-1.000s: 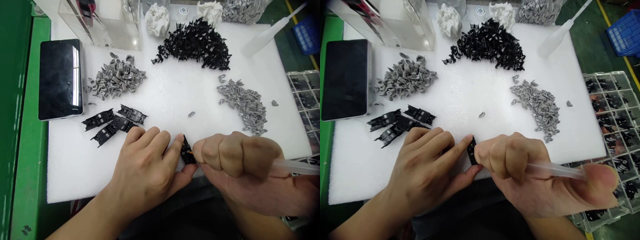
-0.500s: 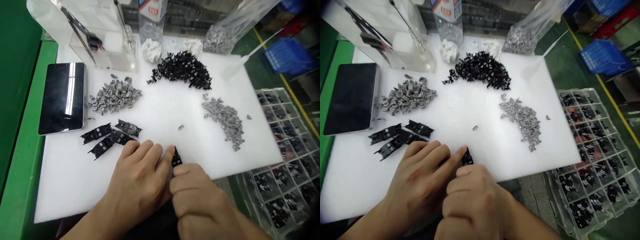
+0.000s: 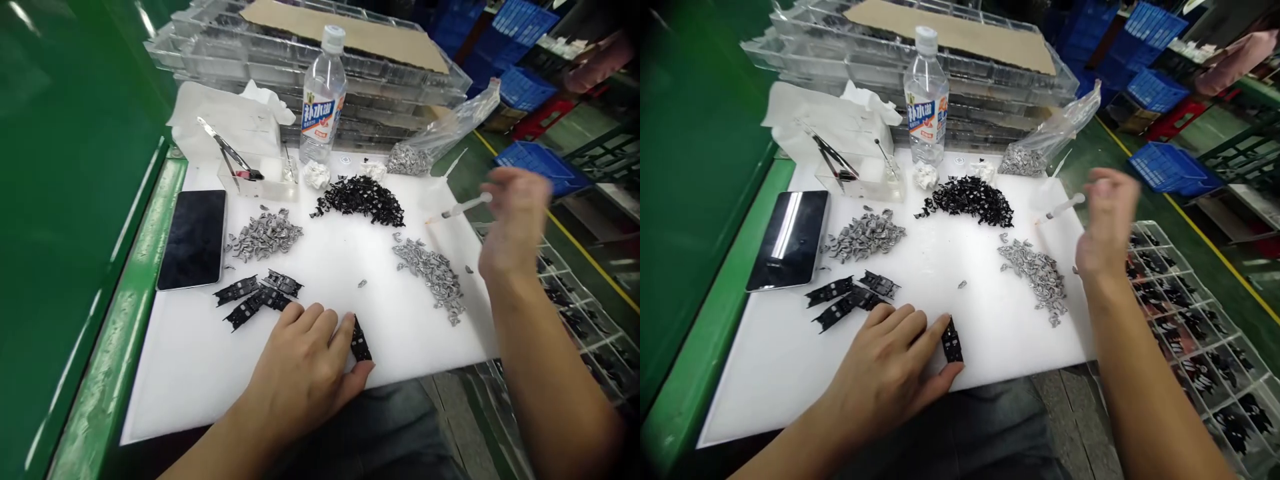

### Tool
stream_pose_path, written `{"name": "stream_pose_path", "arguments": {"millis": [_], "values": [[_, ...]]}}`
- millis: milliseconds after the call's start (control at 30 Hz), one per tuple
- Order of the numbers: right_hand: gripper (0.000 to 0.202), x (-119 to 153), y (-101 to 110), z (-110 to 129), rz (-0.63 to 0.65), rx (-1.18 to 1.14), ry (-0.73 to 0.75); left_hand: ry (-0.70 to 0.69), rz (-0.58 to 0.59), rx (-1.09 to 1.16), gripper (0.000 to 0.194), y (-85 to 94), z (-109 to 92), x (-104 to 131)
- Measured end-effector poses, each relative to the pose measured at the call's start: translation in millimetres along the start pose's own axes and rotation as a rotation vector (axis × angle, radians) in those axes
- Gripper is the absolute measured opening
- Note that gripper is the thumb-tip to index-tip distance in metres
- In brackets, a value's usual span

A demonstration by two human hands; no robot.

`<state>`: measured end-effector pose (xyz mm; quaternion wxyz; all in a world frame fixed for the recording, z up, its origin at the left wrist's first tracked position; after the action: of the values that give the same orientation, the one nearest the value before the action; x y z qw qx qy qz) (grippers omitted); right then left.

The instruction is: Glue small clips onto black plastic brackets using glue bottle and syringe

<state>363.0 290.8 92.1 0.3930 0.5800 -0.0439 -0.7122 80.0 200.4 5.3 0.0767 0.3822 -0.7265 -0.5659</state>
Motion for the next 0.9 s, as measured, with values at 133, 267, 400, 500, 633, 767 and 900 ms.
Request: {"name": "stream_pose_path", "arguments": {"millis": [133,267,400,500,633,767,900], "values": [[0.036,15.7,4.8,91.3,0.112,-0.036,0.136,0.015,0.018,0.029,0.045,-1.6,1.8,-0.2],[0.031,64.0,-72.7,156.3,0.856,0.036,0.352,0.03,0.033,0.019,0.044,-2.5,2.6,0.0],[0.021,80.2,-92.4,149.2,0.92,0.111,0.375,0.021,0.046,0.003,0.042,-3.1,1.9,-0.1],[0.018,83.6,-85.8,133.7,0.92,0.095,0.251,0.017,0.065,0.003,0.044,-4.6,2.0,0.1],[0.013,87.4,-57.6,135.8,0.796,-0.058,0.131,0.029,0.08,0.013,0.045,-6.1,3.2,0.3],[0.017,103.8,-41.2,136.1,0.716,-0.06,0.041,0.03,0.073,0.013,0.045,-5.5,2.7,0.7],[0.014,113.2,-39.7,124.6,0.656,-0.103,-0.136,0.024,0.063,-0.008,0.045,-4.6,1.9,1.1]]}}
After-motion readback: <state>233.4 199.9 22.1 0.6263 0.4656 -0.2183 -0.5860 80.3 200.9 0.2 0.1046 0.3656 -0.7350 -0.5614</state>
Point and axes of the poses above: each hand's wrist, its own x-axis away from the middle knuckle, its own y-axis out of the back of the hand, z = x × y, the point moved 10 cm from there along -x, towards the middle knuckle
